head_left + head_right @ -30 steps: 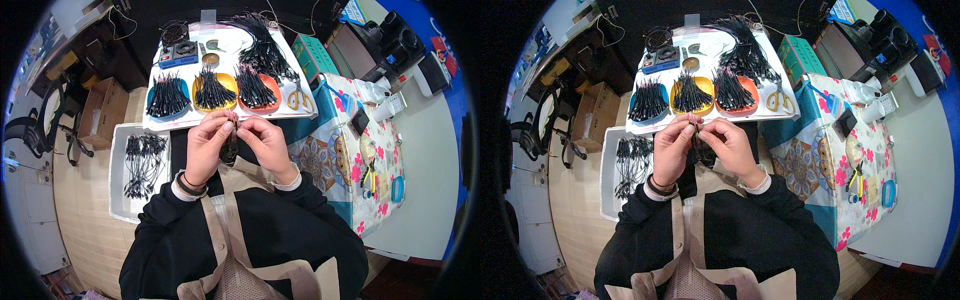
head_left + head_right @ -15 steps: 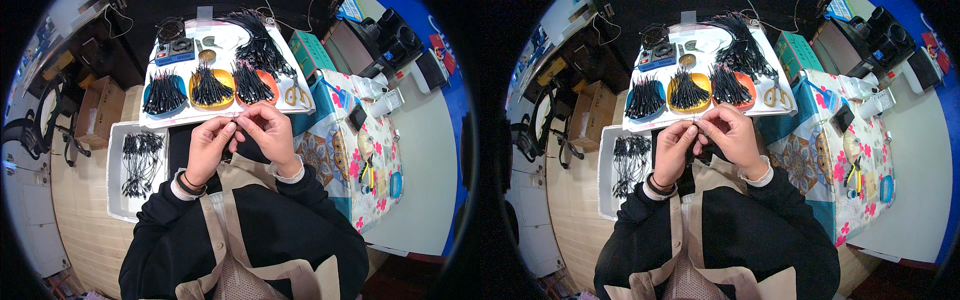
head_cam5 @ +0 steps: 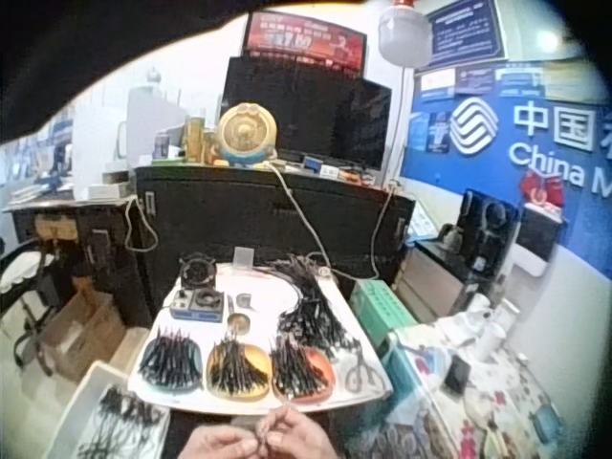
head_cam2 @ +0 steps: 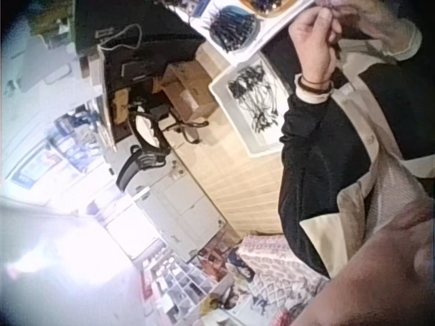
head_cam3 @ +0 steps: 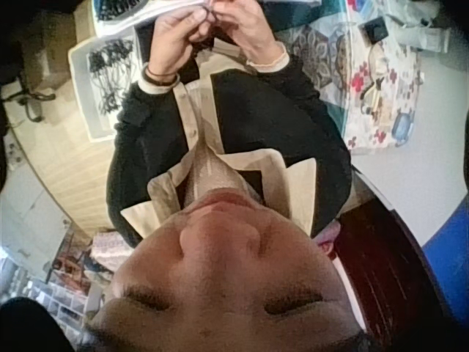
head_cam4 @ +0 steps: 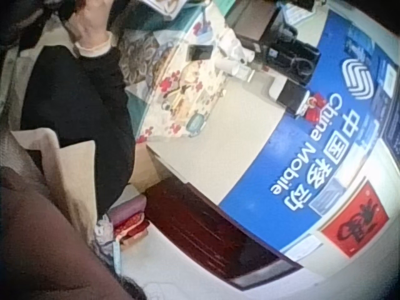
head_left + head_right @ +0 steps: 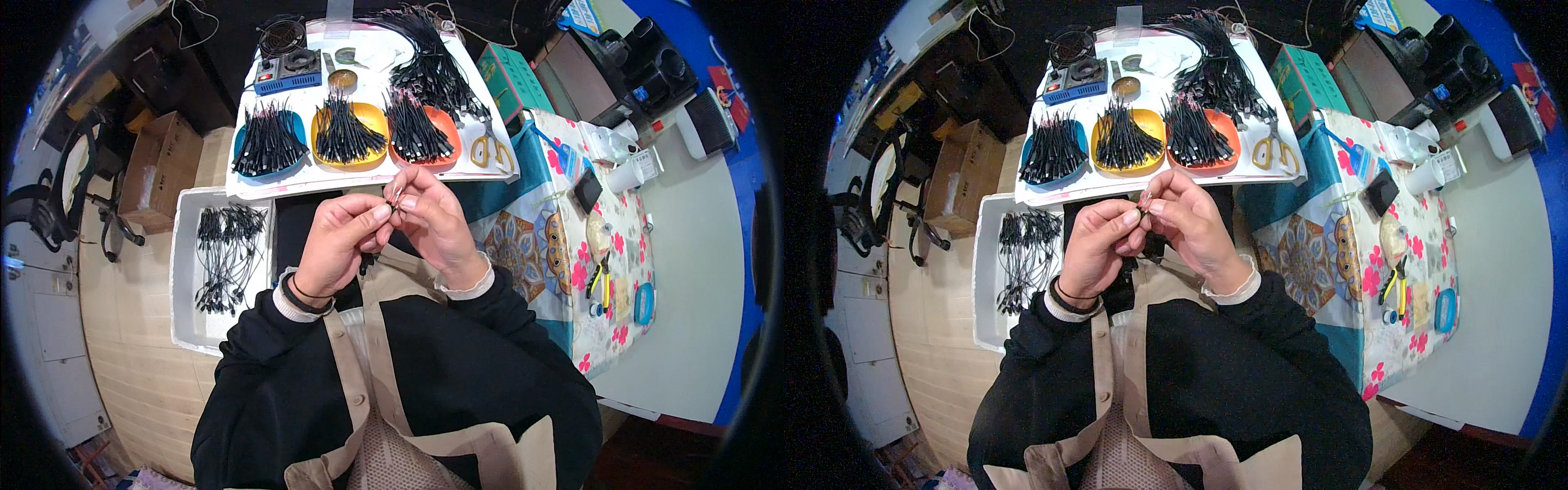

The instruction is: The person repeatedly picks a black wire and a small red connector, joins them by hand, and places the assembled unit into a white bin. The process is repeated continuously with components organized in colored bowls on the table.

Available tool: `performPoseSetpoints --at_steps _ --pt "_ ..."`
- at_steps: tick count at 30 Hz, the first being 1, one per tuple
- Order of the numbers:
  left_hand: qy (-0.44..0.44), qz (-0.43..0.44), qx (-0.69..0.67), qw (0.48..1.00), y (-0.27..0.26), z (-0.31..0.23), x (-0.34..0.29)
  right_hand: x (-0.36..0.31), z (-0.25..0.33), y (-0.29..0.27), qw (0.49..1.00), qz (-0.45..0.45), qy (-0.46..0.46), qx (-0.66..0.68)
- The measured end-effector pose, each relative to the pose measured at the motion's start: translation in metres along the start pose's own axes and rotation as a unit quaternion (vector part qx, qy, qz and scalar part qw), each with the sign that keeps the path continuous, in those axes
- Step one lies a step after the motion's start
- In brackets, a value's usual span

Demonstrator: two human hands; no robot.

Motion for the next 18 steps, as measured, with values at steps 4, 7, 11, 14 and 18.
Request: performPoseSetpoints --at_steps 4,7,11,14,18 --pt "-0.002 0.013 0.037 0.999 -0.002 -0.001 0.000 0.001 0.010 0.000 0.997 0.012 -0.023 -0.069" --pt "0.000 0.013 0.078 0.997 -0.001 -0.003 -0.002 0.003 0.010 0.000 0.996 0.061 0.003 -0.065" --pt "0.008 0.015 0.115 0.993 0.001 -0.005 -0.004 0.001 0.003 -0.002 0.995 0.067 0.079 0.016" --pt "0.005 0.011 0.138 0.990 0.000 -0.005 -0.003 -0.001 0.003 -0.003 0.994 0.048 0.100 0.007" --pt "0.010 0.024 0.168 0.985 -0.003 -0.005 -0.001 -0.002 0.006 -0.001 0.995 0.026 0.089 -0.038"
Point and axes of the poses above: each hand's wrist, its own x-axis towards the middle knuckle, its own y-axis out of the palm, z = x × y, the point moved 4 cm from there along x, towards the middle knuckle, and after that the axes turned 1 degree about -z, right-handed, at the moved point
